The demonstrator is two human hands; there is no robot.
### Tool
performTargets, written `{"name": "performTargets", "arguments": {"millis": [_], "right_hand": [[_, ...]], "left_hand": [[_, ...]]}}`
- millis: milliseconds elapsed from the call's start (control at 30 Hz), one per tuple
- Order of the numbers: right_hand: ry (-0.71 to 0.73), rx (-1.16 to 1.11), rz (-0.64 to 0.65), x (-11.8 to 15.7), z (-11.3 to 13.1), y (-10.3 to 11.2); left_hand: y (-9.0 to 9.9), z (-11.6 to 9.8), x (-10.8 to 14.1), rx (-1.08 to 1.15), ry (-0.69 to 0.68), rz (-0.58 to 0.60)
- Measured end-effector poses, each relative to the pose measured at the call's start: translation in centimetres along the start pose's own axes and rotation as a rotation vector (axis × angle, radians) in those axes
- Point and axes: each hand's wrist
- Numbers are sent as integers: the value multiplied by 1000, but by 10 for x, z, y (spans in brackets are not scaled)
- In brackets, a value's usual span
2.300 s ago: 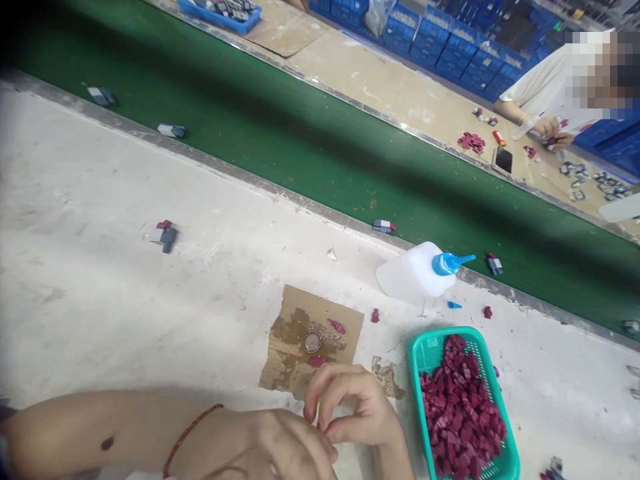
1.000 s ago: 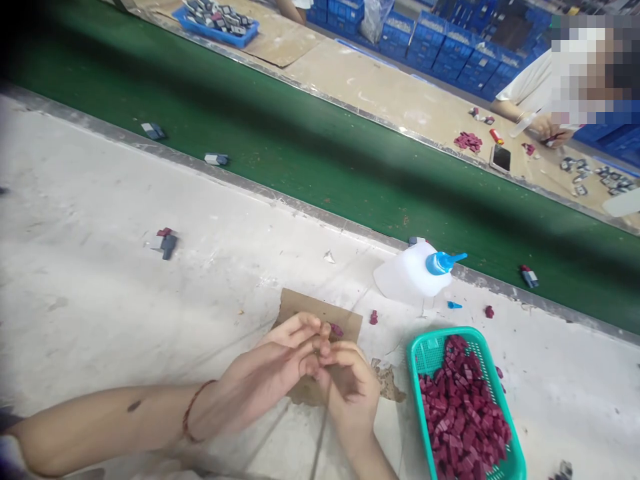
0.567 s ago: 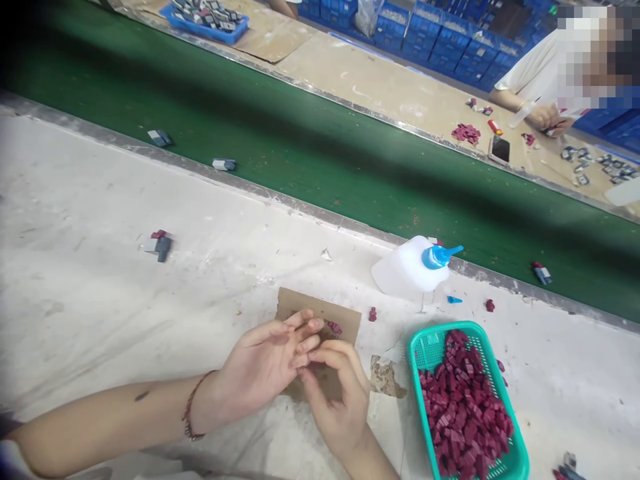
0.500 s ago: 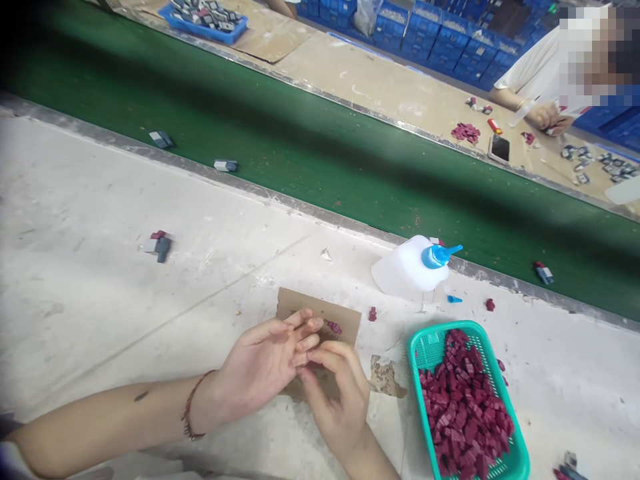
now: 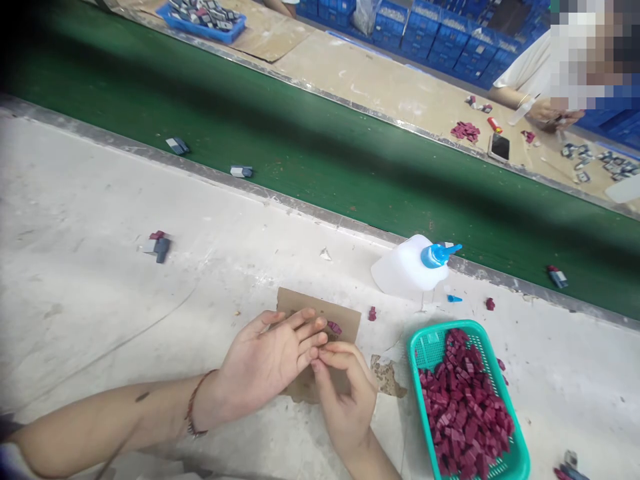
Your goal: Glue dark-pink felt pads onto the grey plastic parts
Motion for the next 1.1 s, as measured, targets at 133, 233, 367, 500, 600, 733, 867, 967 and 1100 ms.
{"name": "performTargets", "arguments": {"millis": [133,233,367,500,600,733,867,967,1100], "right_hand": [[-195,-85,-35,-2,-1,-2],[-270,-130,-29,-6,2,-4],[-358,-157,28,-9,5,-4],[-461,-290,110,-6,7,-6],[-597,-441,166,0,8,-10],[-828,-631,232,6,6,-14],[-914,-698,230,5,8,-15],[-888,-657,245,1,12,-14],[-831,-572,253,3,9,-13]], "left_hand": [[1,0,0,-9,-19,-16],[2,0,-1,-14,-15,4],[1,-2,-1,1,-9,44],[0,-6,-1,-3,-23,69],[-1,-10,-2,-61,-126,139],[0,-12,-1,-262,-337,303],[5,-14,5,-654,-513,497],[7,-17,9,-922,-578,647],[4,-19,10,-1101,-705,718]]}}
Point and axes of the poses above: each hand's wrist, its own x-axis away from the middle knuckle, its own y-axis out of the back of the hand, z = x × y, and after that the axes turned 11 degrees about -z, right-handed
